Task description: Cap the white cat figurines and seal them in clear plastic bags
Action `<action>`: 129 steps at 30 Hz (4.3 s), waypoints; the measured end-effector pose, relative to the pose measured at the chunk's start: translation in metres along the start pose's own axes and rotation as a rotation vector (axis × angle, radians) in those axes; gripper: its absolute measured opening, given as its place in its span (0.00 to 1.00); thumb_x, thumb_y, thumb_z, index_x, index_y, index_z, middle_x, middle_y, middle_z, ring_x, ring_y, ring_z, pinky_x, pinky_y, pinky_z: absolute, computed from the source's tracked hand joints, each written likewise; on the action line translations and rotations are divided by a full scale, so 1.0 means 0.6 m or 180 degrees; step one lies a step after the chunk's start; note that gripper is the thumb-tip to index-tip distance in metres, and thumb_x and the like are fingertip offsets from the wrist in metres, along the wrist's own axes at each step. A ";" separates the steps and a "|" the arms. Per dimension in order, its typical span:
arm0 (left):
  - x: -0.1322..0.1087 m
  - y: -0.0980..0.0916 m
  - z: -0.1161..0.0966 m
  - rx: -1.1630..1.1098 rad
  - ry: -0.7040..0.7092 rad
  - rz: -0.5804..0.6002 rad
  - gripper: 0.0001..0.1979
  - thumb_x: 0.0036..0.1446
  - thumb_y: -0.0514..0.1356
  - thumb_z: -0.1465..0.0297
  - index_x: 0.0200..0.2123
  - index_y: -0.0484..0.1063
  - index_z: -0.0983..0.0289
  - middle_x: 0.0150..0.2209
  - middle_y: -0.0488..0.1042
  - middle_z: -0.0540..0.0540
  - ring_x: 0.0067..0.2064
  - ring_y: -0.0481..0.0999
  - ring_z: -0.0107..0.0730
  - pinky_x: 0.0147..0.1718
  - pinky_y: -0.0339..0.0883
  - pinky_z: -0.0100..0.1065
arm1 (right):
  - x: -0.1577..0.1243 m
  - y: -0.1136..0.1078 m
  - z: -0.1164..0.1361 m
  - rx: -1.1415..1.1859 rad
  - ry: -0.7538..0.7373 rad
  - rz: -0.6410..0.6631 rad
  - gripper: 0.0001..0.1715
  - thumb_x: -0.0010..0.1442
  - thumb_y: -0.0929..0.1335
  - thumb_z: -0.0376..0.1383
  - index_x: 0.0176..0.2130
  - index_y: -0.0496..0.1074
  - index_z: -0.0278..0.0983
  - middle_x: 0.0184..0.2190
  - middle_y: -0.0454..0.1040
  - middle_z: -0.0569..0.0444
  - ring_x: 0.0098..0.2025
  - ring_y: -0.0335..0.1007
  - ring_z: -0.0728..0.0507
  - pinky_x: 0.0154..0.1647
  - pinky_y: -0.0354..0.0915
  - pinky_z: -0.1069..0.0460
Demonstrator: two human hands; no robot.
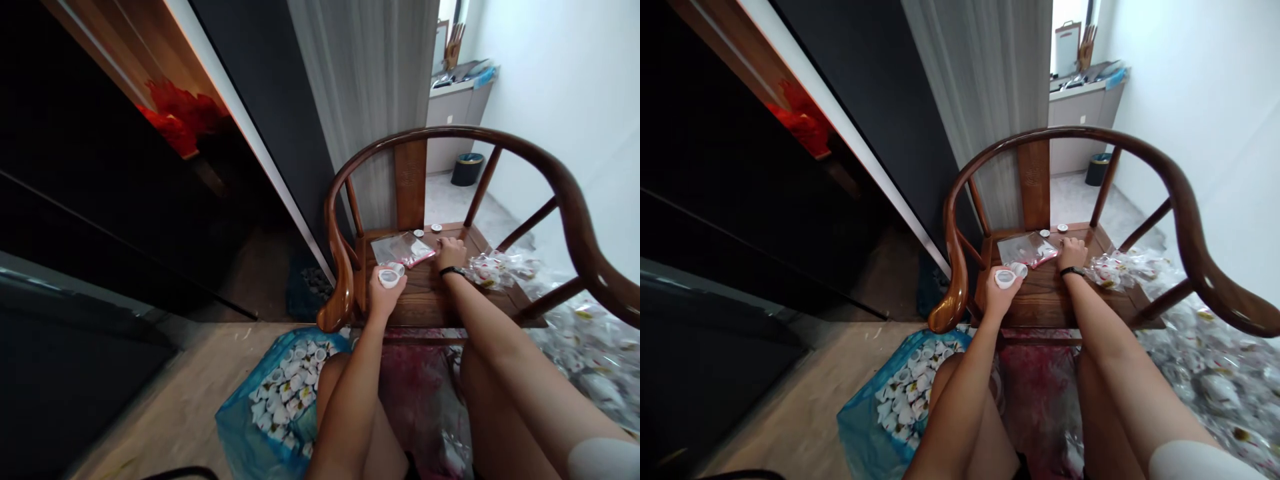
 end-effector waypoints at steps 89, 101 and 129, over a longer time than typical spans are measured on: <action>-0.068 0.013 -0.017 0.0599 0.0164 0.3498 0.39 0.31 0.83 0.65 0.48 0.75 0.63 0.47 0.79 0.56 0.49 0.79 0.43 0.51 0.74 0.39 | -0.336 -0.245 0.124 0.1362 -0.3393 0.1183 0.05 0.71 0.66 0.30 0.42 0.73 0.35 0.43 0.72 0.43 0.45 0.63 0.37 0.49 0.63 0.42; -0.060 0.005 -0.022 0.0854 0.0626 0.2690 0.44 0.48 0.80 0.61 0.65 0.66 0.59 0.58 0.76 0.61 0.59 0.78 0.48 0.61 0.70 0.44 | -0.292 -0.227 0.084 0.1211 -0.2175 0.0964 0.06 0.72 0.68 0.36 0.44 0.75 0.36 0.43 0.73 0.43 0.47 0.64 0.34 0.49 0.62 0.41; -0.088 0.004 -0.004 0.1058 0.0583 0.1901 0.38 0.51 0.72 0.74 0.62 0.61 0.59 0.53 0.75 0.58 0.52 0.80 0.39 0.53 0.74 0.39 | -0.295 -0.206 0.093 0.2602 -0.1720 0.1234 0.25 0.66 0.74 0.48 0.57 0.72 0.40 0.51 0.73 0.44 0.53 0.71 0.35 0.56 0.70 0.39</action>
Point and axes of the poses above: each hand's wrist, its own x-axis towards the middle knuckle, its own y-axis out of the palm, z = x × y, the point moved 4 cm from there along x, towards the middle knuckle
